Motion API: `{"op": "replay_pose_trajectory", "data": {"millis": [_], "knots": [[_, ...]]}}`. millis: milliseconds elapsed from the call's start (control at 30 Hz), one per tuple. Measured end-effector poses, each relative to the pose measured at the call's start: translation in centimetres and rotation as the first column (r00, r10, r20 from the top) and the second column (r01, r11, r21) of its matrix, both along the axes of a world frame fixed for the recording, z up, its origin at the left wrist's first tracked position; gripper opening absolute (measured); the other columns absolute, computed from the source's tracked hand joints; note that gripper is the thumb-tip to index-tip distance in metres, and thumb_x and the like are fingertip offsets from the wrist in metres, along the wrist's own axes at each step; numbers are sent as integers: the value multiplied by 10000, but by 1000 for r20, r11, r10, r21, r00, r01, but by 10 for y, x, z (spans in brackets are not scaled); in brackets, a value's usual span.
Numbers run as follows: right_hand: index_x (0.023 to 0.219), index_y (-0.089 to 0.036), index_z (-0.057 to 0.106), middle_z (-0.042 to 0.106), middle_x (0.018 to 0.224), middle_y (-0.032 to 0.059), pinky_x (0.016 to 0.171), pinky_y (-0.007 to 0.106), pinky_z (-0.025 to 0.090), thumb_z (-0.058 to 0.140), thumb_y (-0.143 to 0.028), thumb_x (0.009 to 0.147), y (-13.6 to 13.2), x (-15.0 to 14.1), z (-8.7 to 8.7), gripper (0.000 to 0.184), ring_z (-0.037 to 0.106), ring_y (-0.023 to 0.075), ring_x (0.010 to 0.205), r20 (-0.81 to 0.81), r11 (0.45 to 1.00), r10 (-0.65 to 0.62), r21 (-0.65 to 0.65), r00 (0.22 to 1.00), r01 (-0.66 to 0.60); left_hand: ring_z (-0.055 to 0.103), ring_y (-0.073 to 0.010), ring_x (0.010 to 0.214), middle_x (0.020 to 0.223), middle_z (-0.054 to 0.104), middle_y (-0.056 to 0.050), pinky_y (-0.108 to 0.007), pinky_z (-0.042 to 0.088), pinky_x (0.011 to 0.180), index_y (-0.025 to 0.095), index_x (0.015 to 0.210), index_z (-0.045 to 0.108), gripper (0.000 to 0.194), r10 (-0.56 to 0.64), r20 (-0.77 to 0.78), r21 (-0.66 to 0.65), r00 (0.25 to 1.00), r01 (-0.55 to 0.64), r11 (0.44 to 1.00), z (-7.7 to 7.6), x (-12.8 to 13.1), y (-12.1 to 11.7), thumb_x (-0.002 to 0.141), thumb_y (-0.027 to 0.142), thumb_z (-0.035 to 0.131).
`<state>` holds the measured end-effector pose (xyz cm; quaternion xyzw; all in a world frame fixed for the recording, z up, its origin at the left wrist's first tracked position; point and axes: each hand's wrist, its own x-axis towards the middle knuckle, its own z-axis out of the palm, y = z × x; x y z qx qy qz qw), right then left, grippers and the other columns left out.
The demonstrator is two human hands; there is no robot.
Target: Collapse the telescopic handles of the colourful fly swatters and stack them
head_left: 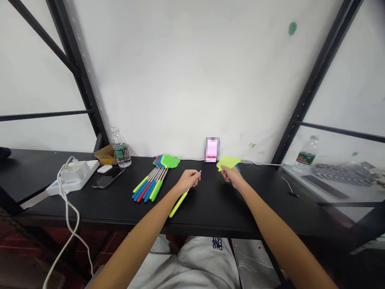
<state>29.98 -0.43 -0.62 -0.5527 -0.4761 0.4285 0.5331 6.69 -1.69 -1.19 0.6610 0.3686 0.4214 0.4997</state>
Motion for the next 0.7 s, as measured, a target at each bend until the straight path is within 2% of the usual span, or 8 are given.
{"op": "replay_pose_trajectory", "data": {"millis": [100, 267, 433, 600, 667, 700], "knots": [[575, -158, 528, 447, 414, -23, 330, 191, 220, 649, -337, 762, 0, -8, -7, 286, 349, 62, 341, 178, 993, 113, -45, 978, -107, 356, -53, 370, 409, 424, 66, -193, 229, 410, 170, 612, 502, 297, -11, 15, -25, 1000, 11, 1000, -2, 0, 2, 766, 408, 590], [585, -151, 557, 480, 460, -18, 333, 197, 245, 702, -359, 712, -2, -17, -10, 283, 391, 70, 356, 288, 982, 187, -76, 939, -172, 351, -46, 374, 423, 430, 63, -189, 234, 411, 161, 621, 521, 295, -3, 27, -53, 1000, 5, 999, 0, 0, 0, 779, 398, 597], [589, -182, 502, 488, 480, -19, 356, 212, 253, 679, -397, 729, -2, -13, -10, 312, 392, 80, 374, 323, 991, 130, -59, 937, -117, 363, -47, 386, 437, 440, 56, -188, 258, 416, 154, 610, 524, 271, 14, 4, -43, 1000, -14, 999, 3, 0, -4, 780, 354, 592], [560, -200, 432, 461, 456, -23, 418, 230, 284, 574, -444, 803, 1, -11, -8, 372, 396, 94, 411, 517, 992, -91, 124, 851, 30, 380, -50, 396, 446, 450, 56, -185, 284, 425, 153, 619, 531, 261, 6, -26, -19, 1000, -7, 1000, 2, 0, -3, 786, 350, 575], [562, -202, 416, 447, 457, -26, 433, 230, 291, 524, -481, 833, 0, -13, -7, 404, 401, 97, 426, 530, 987, -71, 160, 845, -17, 386, -53, 400, 450, 454, 54, -185, 289, 426, 152, 622, 534, 277, 3, -44, -12, 999, -4, 1000, 1, -1, -3, 788, 371, 572], [569, -201, 418, 450, 464, -25, 436, 229, 296, 500, -502, 846, -1, -15, -7, 418, 406, 97, 431, 517, 985, -18, 156, 856, -74, 388, -54, 403, 450, 454, 54, -186, 290, 428, 151, 625, 537, 288, -2, -55, -7, 998, 1, 1000, 0, -1, -2, 788, 386, 574]]}}
